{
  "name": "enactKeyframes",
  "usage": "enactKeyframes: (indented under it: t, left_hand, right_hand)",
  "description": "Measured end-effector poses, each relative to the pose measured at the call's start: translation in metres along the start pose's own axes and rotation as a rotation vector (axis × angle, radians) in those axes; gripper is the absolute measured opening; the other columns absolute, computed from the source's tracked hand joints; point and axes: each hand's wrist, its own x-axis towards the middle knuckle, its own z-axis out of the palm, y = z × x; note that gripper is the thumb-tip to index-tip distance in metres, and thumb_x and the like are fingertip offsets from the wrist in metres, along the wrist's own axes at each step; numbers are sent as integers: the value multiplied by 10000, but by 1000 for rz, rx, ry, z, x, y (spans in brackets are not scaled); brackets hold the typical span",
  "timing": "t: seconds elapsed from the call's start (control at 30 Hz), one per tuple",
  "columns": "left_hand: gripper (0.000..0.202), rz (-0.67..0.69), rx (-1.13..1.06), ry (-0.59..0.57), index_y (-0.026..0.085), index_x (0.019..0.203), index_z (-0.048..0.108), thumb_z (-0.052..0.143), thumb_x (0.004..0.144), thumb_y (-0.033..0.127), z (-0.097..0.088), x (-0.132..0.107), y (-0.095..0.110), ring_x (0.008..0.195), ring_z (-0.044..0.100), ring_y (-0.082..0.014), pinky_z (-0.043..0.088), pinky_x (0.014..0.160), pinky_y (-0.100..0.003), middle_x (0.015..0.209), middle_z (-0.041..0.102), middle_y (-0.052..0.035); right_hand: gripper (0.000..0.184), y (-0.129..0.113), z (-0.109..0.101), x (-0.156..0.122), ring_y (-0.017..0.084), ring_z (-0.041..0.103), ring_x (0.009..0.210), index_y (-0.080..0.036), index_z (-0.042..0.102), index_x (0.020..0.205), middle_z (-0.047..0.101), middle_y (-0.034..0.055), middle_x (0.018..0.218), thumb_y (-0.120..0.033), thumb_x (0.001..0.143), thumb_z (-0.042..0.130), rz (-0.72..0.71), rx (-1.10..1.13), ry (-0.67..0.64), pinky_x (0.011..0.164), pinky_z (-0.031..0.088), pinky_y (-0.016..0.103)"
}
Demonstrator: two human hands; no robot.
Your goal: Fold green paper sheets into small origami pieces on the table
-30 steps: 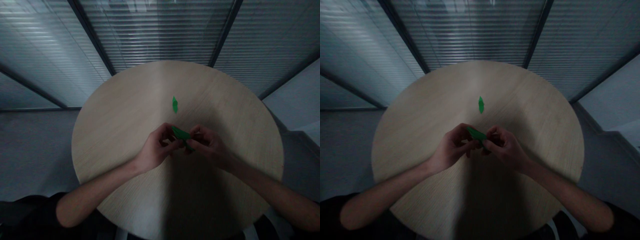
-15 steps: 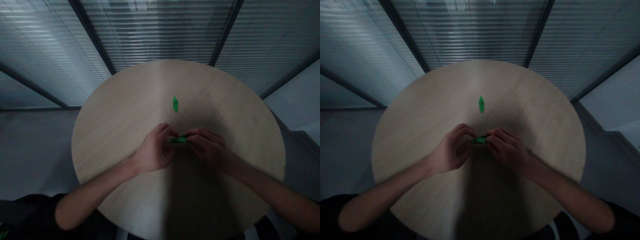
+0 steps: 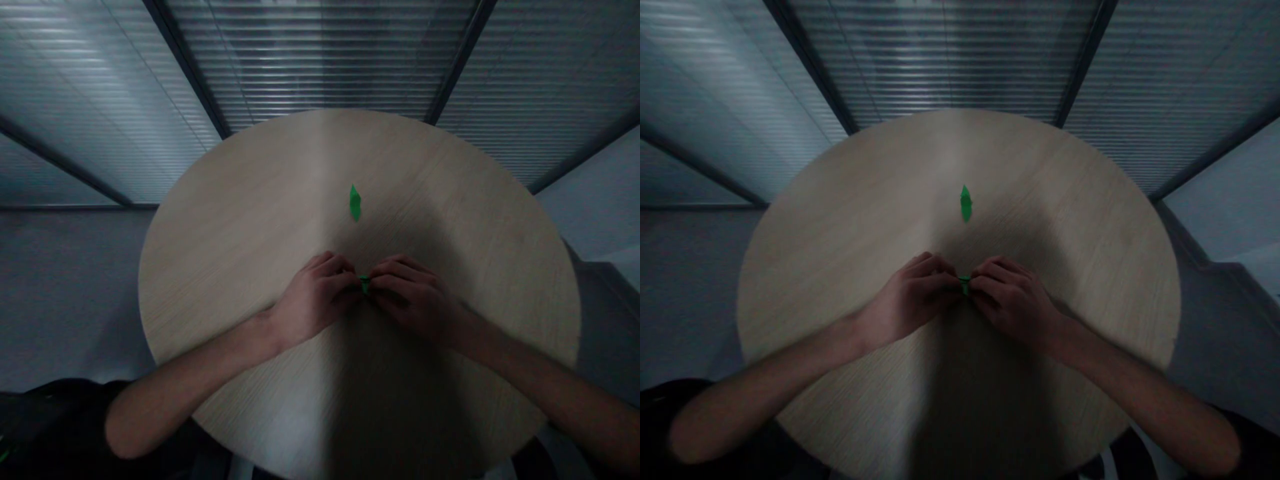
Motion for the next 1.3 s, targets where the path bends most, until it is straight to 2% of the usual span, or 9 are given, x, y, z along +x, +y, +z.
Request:
enactKeyframes:
  t: [0.23, 0.37, 0.53, 0.8, 1.1, 1.3]
  left_hand:
    - [165, -19, -62, 9, 162, 1041, 750, 586, 1019, 173, 5, -1, 2, 943, 621, -231, 551, 809, -358, 982, 676, -98]
    - [144, -86, -125, 12, 155, 995, 737, 594, 1014, 168, 7, 0, 3, 906, 638, -207, 551, 791, -334, 977, 649, -83]
    - [125, -178, -181, -10, 140, 946, 716, 603, 1001, 143, 6, 1, 4, 813, 624, -164, 512, 708, -288, 967, 615, -62]
    - [109, -258, -202, -24, 139, 901, 683, 629, 992, 164, 4, 3, 9, 714, 566, -126, 449, 622, -262, 915, 569, -29]
    - [126, -239, -87, -42, 136, 901, 660, 596, 1007, 164, 7, 3, 7, 793, 586, -159, 504, 703, -302, 958, 554, -48]
    - [153, -252, -24, -49, 129, 874, 637, 577, 1012, 159, 7, 6, 12, 756, 573, -154, 496, 686, -300, 938, 551, -50]
  right_hand:
    - [139, -1, 0, 1, 252, 652, 1030, -238, 770, 1012, 750, 69, 1055, -197, 980, 641, 58, 25, -22, 946, 562, 436]
    - [144, -2, 1, 1, 260, 640, 1036, -219, 746, 1021, 728, 87, 1076, -195, 1002, 605, 78, 6, -50, 949, 553, 442]
    - [79, -4, 1, 3, 264, 634, 1014, -179, 714, 962, 691, 101, 1044, -182, 972, 636, 175, -3, -76, 954, 520, 473]
    - [16, -7, 0, 7, 259, 637, 1001, -184, 705, 910, 672, 82, 1011, -171, 917, 700, 267, 28, -83, 941, 480, 457]
    - [28, -8, -1, 10, 246, 636, 946, -171, 700, 844, 663, 77, 965, -168, 870, 711, 339, 65, -67, 898, 470, 423]
    - [51, -10, 0, 12, 253, 637, 951, -174, 685, 828, 656, 75, 959, -188, 872, 706, 378, 20, -85, 913, 446, 434]
